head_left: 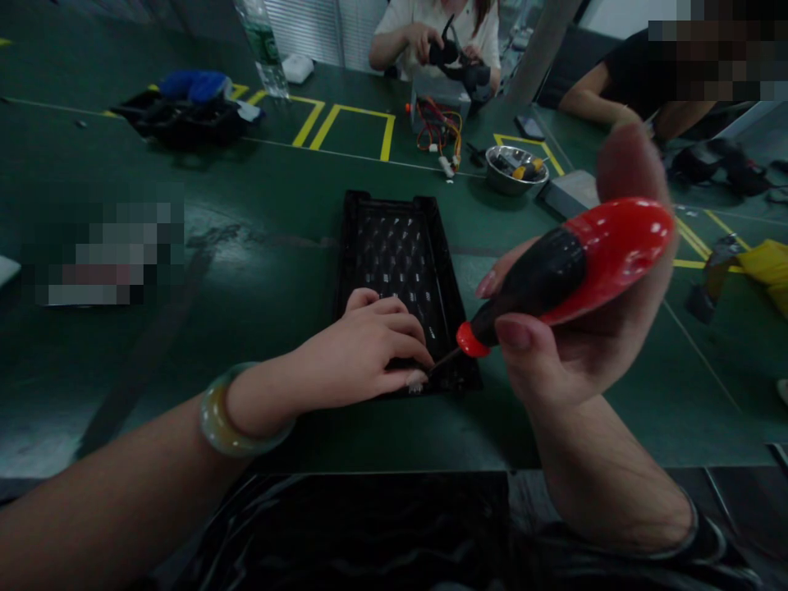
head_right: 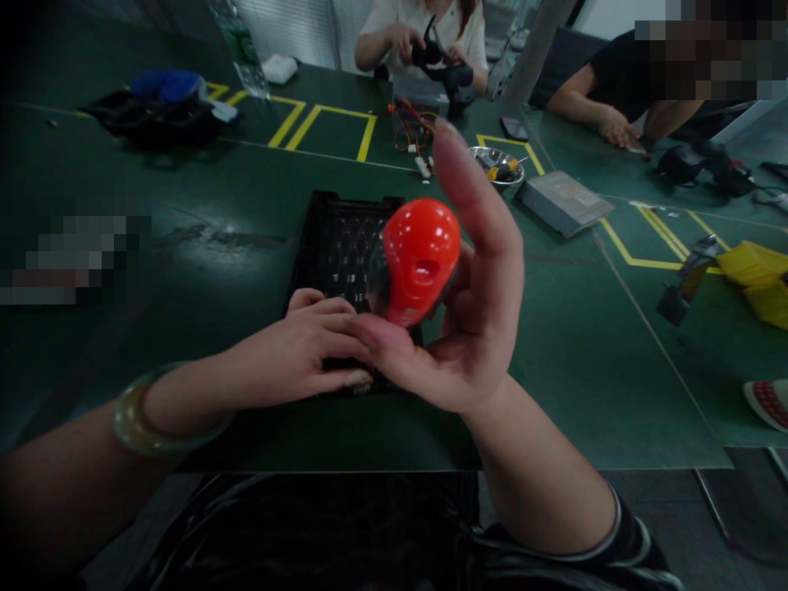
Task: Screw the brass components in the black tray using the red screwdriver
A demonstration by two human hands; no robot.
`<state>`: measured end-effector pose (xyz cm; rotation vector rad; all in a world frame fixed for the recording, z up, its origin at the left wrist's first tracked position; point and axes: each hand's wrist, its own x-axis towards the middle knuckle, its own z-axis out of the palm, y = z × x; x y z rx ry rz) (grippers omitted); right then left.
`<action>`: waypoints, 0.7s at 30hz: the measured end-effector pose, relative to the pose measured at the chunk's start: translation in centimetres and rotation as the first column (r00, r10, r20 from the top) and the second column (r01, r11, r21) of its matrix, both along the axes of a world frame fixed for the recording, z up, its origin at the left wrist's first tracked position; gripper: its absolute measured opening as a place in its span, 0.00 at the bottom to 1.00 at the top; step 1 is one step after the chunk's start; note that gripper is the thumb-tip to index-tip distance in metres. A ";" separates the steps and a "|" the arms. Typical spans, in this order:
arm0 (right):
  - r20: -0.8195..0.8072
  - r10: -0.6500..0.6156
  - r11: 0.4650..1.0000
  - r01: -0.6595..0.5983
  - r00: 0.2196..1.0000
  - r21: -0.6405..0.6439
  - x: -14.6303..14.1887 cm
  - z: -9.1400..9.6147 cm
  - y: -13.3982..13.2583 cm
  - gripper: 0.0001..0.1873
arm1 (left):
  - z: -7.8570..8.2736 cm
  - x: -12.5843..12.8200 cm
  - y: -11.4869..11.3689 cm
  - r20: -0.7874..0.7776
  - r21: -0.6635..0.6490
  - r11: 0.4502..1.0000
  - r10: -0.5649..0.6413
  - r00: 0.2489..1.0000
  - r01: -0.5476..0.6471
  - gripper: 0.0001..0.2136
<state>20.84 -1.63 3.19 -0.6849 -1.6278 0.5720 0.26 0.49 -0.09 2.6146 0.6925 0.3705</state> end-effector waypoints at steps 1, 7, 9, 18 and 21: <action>-0.100 -0.012 0.994 0.022 0.995 0.104 -0.3 0.1 0.1 0.33 | 0.1 0.0 0.0 -0.003 -0.003 1.000 -0.002 1.000 0.002 0.07; -0.188 0.102 0.979 -0.065 0.977 0.195 -0.6 0.1 0.4 0.23 | 0.2 0.0 0.0 0.002 -0.018 1.000 -0.002 1.000 0.002 0.06; -0.062 0.107 0.972 -0.091 0.992 0.215 -0.2 -0.2 0.4 0.30 | 0.1 0.0 0.0 0.025 -0.026 1.000 0.006 1.000 -0.006 0.07; 0.011 -0.015 0.988 0.013 1.000 0.156 0.4 -1.1 0.9 0.41 | 0.0 0.0 0.0 0.007 0.025 1.000 -0.014 1.000 0.014 0.08; 0.010 0.047 0.988 -0.048 0.999 0.148 0.4 -0.5 0.7 0.32 | 0.2 0.0 0.1 0.018 0.012 1.000 -0.011 1.000 0.011 0.09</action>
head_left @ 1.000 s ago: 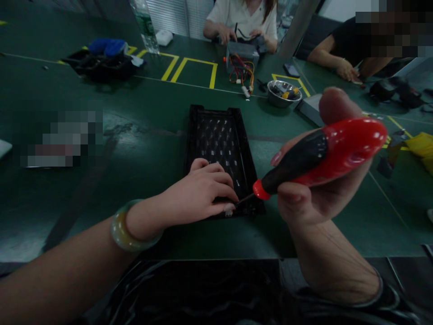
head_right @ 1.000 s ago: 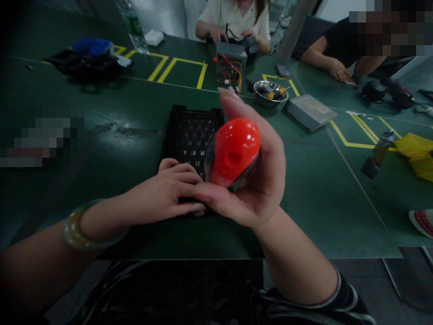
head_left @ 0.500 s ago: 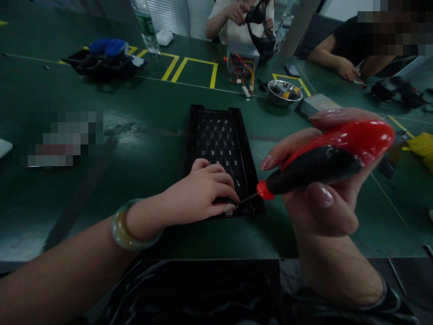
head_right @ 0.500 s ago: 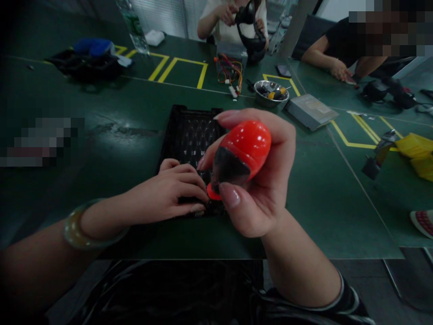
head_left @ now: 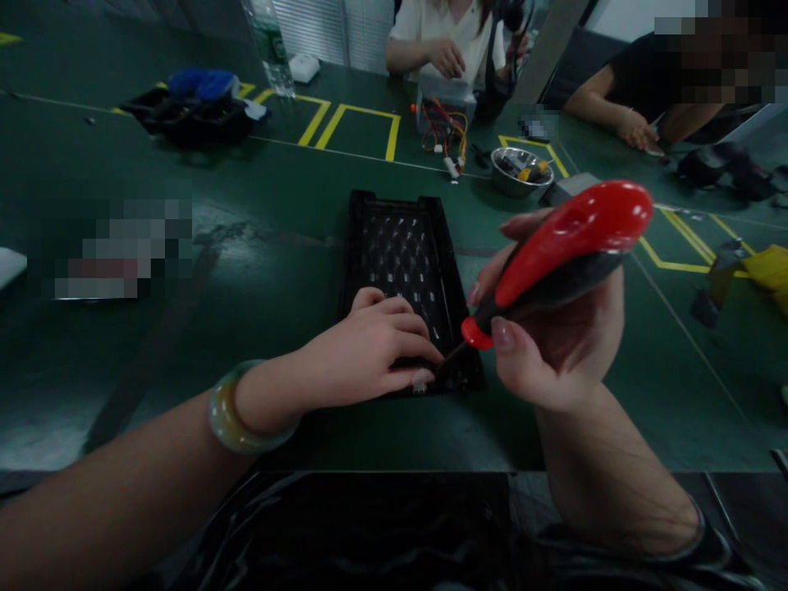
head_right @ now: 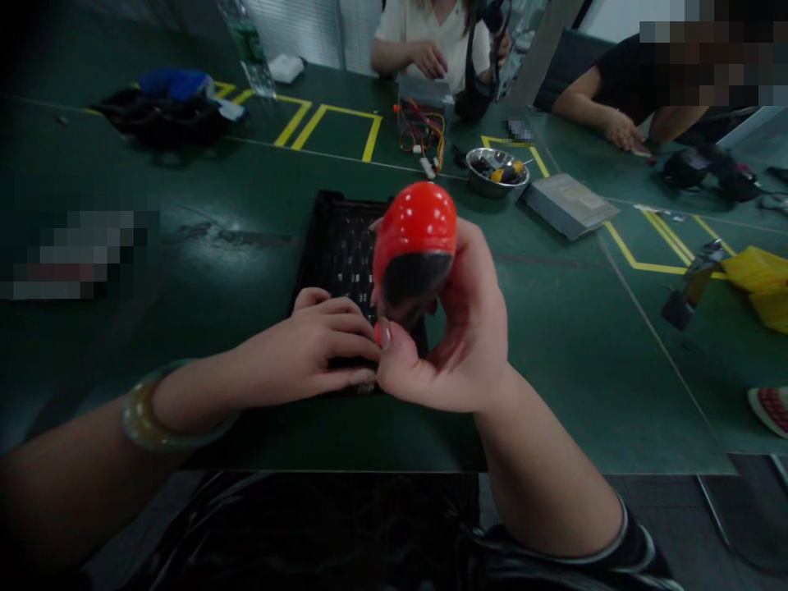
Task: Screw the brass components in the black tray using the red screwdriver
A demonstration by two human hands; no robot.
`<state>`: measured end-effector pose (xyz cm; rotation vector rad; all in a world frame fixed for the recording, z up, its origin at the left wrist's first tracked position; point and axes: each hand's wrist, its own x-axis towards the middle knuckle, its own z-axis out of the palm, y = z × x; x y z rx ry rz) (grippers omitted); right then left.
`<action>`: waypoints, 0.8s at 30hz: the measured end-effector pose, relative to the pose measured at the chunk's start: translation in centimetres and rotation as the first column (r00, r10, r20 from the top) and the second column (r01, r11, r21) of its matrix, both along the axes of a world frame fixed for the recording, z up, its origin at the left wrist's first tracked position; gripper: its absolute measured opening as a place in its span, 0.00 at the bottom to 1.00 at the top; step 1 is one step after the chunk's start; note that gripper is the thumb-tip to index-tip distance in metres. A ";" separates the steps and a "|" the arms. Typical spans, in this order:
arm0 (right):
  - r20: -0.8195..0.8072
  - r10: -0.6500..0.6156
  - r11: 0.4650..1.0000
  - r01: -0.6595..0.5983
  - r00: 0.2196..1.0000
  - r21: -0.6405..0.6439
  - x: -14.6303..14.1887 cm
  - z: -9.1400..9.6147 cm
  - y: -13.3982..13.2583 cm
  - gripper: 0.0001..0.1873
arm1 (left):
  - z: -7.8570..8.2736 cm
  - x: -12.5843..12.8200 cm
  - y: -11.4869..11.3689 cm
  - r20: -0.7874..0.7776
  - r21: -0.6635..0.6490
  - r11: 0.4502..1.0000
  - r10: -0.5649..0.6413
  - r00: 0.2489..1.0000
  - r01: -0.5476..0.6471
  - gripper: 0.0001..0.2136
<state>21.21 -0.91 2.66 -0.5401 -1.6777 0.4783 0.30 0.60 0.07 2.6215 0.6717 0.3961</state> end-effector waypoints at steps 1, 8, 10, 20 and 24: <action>0.005 0.035 0.999 -0.035 0.999 -0.013 0.0 0.3 -0.1 0.30 | 0.0 0.0 0.0 0.001 -0.006 1.000 0.001 1.000 -0.001 0.09; 0.011 0.150 0.978 -0.147 0.989 -0.149 0.2 0.3 0.1 0.15 | -0.2 0.0 0.1 -0.009 -0.037 0.999 0.007 1.000 -0.008 0.07; -0.013 0.168 0.983 -0.168 0.986 -0.072 0.1 -0.1 0.5 0.14 | -0.2 -0.1 0.1 -0.002 -0.058 0.998 0.018 1.000 -0.018 0.07; -0.131 0.129 0.989 -0.136 0.983 -0.050 -0.3 -0.1 0.7 0.22 | -0.3 -0.1 0.2 0.021 -0.095 0.995 0.038 0.999 -0.036 0.05; -0.071 0.007 0.993 -0.015 0.997 -0.113 -0.2 0.0 0.5 0.19 | -0.5 -0.1 0.2 0.028 -0.087 0.996 0.038 0.999 -0.036 0.06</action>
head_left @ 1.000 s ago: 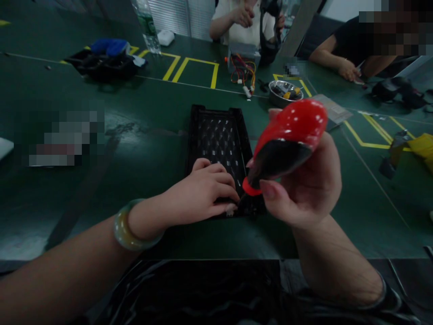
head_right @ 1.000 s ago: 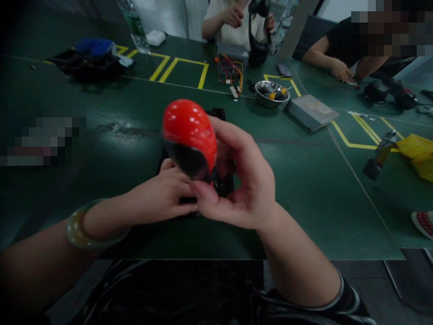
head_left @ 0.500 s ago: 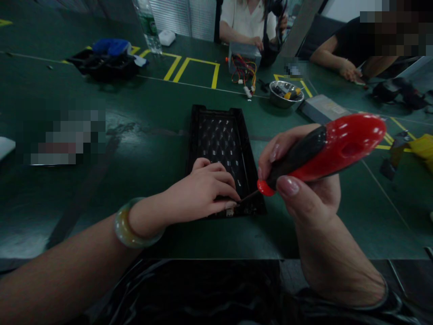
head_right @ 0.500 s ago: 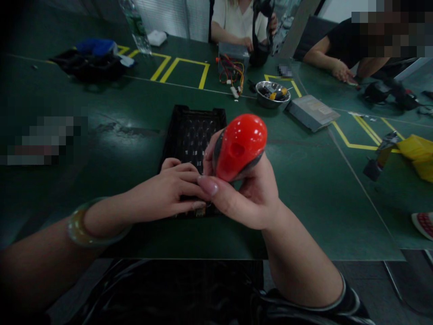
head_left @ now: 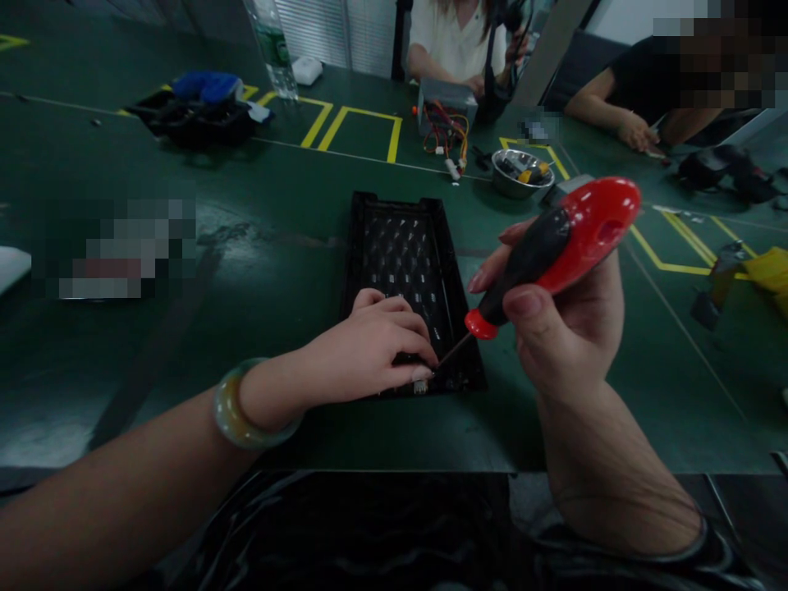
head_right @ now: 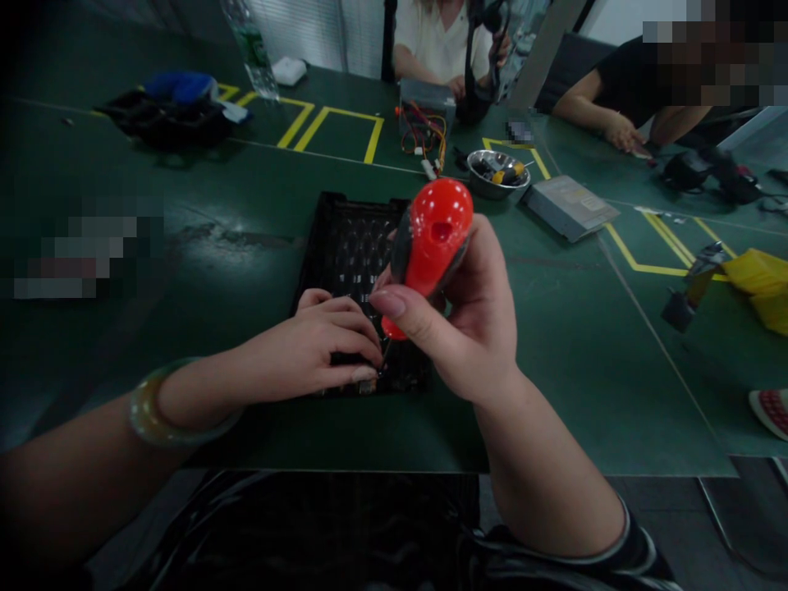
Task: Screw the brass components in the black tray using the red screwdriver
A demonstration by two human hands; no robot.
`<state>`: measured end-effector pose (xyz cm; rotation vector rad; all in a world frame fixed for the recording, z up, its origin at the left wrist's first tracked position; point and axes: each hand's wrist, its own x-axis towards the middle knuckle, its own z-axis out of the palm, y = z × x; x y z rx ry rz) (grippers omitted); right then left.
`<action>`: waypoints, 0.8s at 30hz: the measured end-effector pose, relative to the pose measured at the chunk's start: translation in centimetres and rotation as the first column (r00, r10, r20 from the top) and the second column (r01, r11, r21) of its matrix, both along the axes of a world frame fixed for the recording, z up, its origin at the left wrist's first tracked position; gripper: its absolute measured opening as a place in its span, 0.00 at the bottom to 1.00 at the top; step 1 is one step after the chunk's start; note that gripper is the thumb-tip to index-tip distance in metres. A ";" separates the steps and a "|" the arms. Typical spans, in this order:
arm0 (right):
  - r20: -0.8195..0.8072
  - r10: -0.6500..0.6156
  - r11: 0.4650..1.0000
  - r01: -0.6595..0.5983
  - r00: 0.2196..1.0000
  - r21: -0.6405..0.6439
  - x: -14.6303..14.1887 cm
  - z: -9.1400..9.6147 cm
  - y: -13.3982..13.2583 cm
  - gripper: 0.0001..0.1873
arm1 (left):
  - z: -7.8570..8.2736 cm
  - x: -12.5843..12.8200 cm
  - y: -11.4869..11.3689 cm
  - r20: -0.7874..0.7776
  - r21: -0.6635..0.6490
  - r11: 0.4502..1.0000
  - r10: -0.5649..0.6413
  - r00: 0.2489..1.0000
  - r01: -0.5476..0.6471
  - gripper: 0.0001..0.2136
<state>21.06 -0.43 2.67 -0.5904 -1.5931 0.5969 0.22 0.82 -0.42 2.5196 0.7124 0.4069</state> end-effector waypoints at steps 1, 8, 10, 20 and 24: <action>0.024 -0.013 1.000 0.013 1.000 -0.006 0.1 0.1 -0.1 0.18 | 0.0 0.0 0.0 0.001 0.001 1.000 0.002 1.000 -0.002 0.06; 0.056 0.012 1.000 -0.013 0.998 0.018 0.5 0.3 0.0 0.24 | 0.1 0.1 0.0 0.012 0.005 1.000 -0.001 1.000 0.001 0.07; 0.004 -0.025 1.000 0.025 1.000 0.007 0.2 0.2 0.0 0.27 | 0.1 0.1 -0.1 0.013 0.011 1.000 -0.011 1.000 0.011 0.08; -0.374 -0.181 0.973 0.221 0.909 0.067 -1.2 0.5 0.5 0.14 | -0.1 0.1 0.0 0.014 0.028 1.000 -0.014 1.000 0.014 0.07; -0.455 -0.284 0.930 0.357 0.844 0.083 -0.4 0.8 1.3 0.13 | -0.2 0.0 0.0 0.017 0.028 0.999 -0.022 1.000 0.022 0.07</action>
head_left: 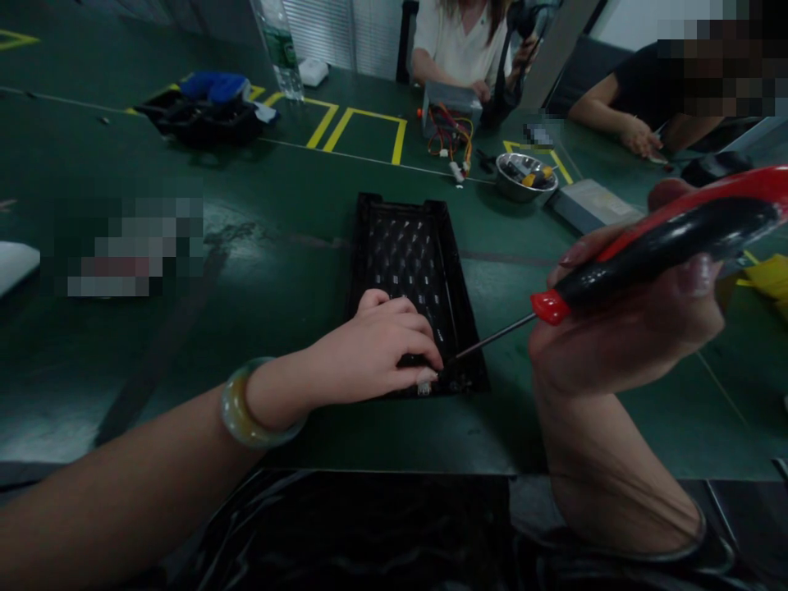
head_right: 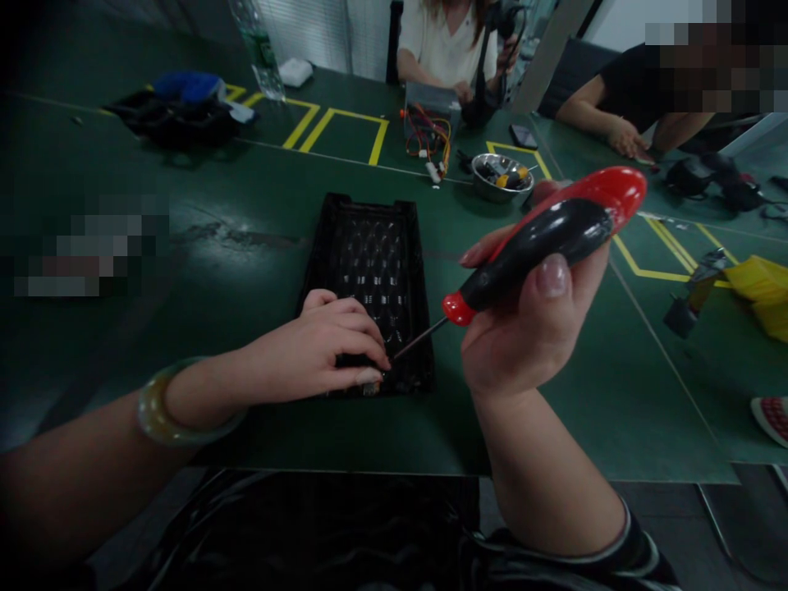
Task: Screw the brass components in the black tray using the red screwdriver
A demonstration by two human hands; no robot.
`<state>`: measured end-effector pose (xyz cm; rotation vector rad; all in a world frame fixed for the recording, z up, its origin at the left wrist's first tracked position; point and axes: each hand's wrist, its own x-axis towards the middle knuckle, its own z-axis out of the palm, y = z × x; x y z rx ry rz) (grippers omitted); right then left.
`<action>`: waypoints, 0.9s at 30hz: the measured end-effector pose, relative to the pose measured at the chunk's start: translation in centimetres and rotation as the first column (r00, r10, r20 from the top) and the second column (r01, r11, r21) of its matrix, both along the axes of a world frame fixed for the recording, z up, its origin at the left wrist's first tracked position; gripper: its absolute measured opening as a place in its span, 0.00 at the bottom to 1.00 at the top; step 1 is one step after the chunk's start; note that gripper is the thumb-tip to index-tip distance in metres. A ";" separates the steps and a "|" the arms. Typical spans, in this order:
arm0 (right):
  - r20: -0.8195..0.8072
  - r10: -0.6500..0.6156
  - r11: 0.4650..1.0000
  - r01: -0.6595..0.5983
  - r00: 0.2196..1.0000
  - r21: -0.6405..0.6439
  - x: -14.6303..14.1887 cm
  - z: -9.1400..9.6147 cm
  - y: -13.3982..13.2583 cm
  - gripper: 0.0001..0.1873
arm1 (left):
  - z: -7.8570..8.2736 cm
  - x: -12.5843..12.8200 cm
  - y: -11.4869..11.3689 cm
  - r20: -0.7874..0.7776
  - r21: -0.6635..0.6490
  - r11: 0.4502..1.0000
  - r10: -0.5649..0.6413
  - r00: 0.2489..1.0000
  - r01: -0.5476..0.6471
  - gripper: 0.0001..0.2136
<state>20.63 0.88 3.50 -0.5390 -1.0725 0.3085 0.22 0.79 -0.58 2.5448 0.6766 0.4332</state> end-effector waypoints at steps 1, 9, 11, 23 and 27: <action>0.007 -0.013 1.000 0.013 1.000 -0.010 0.2 0.0 0.1 0.14 | 0.0 0.0 0.0 -0.003 -0.001 1.000 0.002 1.000 -0.002 0.07; 0.017 -0.117 0.991 0.115 0.993 0.060 0.6 -0.7 0.3 0.14 | 0.7 -0.3 0.4 0.019 -0.015 0.997 0.076 0.997 -0.076 0.14; 0.054 -0.150 0.988 0.148 0.987 0.030 0.5 -0.9 0.4 0.14 | 0.9 -0.5 0.6 0.047 -0.003 0.982 0.187 0.981 -0.187 0.13; 0.727 0.208 0.971 -0.049 0.654 -0.234 1.1 -3.5 1.2 0.23 | 1.1 -1.4 2.5 0.189 -0.138 0.710 0.704 0.685 -0.691 0.18; 0.870 0.202 0.969 0.034 0.450 -0.243 1.6 -3.9 1.6 0.22 | 0.6 -1.6 3.2 0.192 -0.117 0.690 0.722 0.665 -0.714 0.18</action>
